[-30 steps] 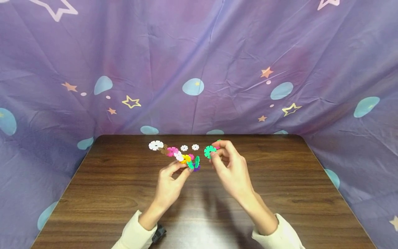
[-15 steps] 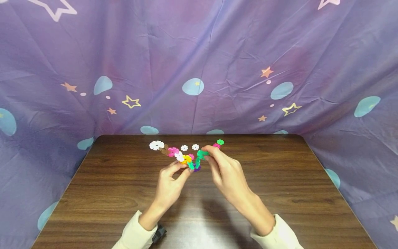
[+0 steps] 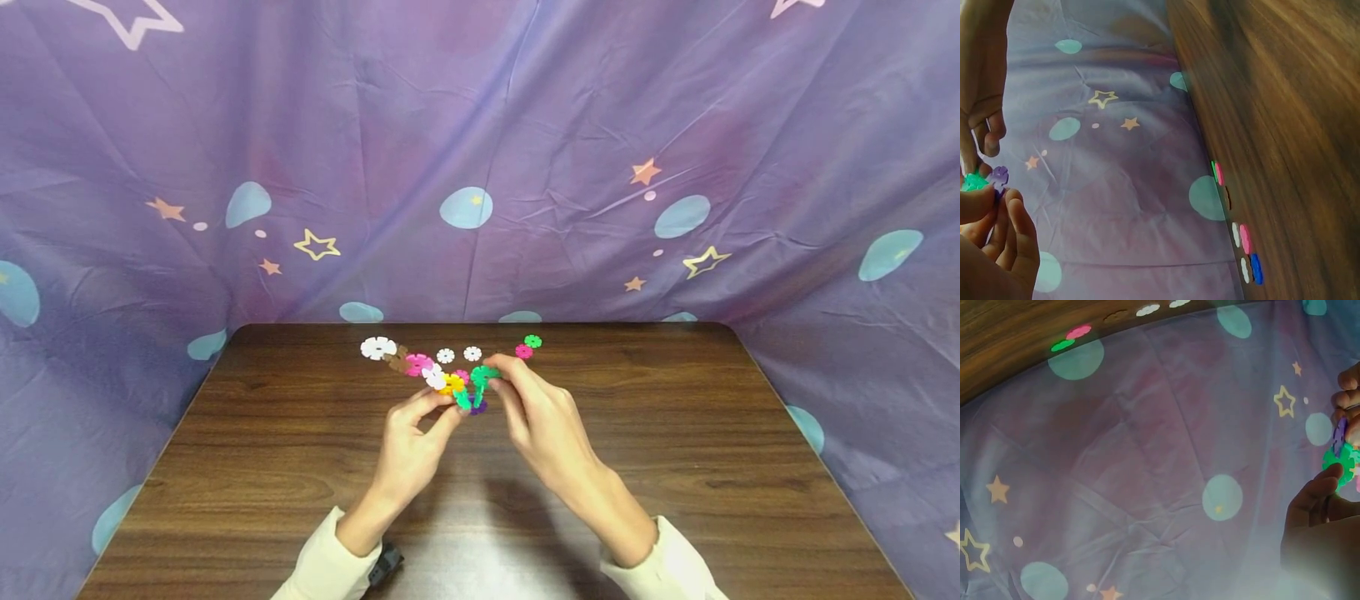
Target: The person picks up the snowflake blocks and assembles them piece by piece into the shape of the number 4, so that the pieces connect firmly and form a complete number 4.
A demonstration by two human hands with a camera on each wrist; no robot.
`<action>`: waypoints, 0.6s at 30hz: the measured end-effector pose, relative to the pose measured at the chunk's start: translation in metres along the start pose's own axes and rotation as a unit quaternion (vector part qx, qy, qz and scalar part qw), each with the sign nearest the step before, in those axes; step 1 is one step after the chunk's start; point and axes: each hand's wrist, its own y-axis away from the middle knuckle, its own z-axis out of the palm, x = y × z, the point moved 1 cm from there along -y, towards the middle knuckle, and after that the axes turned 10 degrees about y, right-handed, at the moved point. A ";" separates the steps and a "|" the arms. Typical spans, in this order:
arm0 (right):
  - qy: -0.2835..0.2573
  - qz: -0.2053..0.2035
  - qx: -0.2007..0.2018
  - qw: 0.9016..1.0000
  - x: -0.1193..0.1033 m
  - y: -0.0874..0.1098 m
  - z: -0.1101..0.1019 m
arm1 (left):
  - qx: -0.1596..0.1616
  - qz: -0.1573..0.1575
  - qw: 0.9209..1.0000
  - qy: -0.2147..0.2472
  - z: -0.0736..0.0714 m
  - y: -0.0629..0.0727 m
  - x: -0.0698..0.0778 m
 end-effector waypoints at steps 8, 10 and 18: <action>-0.013 0.002 -0.001 1.000 -0.003 0.002 0.003 | 0.008 -0.024 1.000 0.009 0.003 0.002 0.003; -0.021 0.003 -0.002 1.000 -0.004 0.003 0.004 | 0.009 -0.024 1.000 0.009 0.003 0.003 0.004; -0.039 0.013 -0.027 0.999 0.000 0.004 0.001 | 0.008 -0.013 1.000 0.009 0.000 0.000 0.003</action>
